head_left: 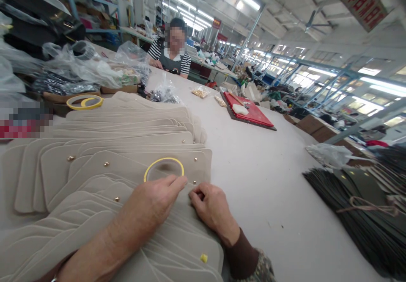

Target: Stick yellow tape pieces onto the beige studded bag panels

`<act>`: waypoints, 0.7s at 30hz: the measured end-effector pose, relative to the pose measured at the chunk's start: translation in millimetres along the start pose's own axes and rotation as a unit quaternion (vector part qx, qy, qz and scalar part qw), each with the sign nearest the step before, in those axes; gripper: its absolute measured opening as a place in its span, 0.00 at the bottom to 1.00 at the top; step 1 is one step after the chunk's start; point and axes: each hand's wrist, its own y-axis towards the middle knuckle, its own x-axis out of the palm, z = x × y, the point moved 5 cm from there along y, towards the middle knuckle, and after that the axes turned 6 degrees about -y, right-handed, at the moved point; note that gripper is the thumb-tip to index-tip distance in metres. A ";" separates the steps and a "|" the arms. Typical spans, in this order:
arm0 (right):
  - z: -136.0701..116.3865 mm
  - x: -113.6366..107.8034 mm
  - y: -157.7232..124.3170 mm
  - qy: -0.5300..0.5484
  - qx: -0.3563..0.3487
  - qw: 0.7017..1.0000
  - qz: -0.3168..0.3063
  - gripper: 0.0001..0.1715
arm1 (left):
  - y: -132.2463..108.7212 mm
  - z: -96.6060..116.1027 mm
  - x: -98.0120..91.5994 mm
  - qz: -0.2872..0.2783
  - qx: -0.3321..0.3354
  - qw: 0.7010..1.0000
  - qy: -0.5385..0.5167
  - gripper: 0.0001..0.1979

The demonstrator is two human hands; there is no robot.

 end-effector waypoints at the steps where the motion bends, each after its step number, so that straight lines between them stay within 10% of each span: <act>1: 1.8 -0.4 -1.7 0.014 0.003 0.999 -0.028 0.09 | -1.1 -0.4 -2.7 0.038 0.023 0.999 -0.011 0.12; 4: 4.3 -6.0 -4.5 0.096 -0.001 0.994 -0.058 0.09 | -2.5 2.0 -6.1 0.095 0.086 0.991 -0.034 0.15; 10: -7.9 -31.5 -8.8 0.265 -0.111 0.953 0.096 0.10 | -0.9 8.6 -2.1 0.111 0.119 0.987 0.012 0.19; 21: -34.2 -28.8 -13.1 0.152 -0.271 0.930 0.197 0.09 | -2.2 11.1 4.6 0.096 0.126 0.987 -0.005 0.15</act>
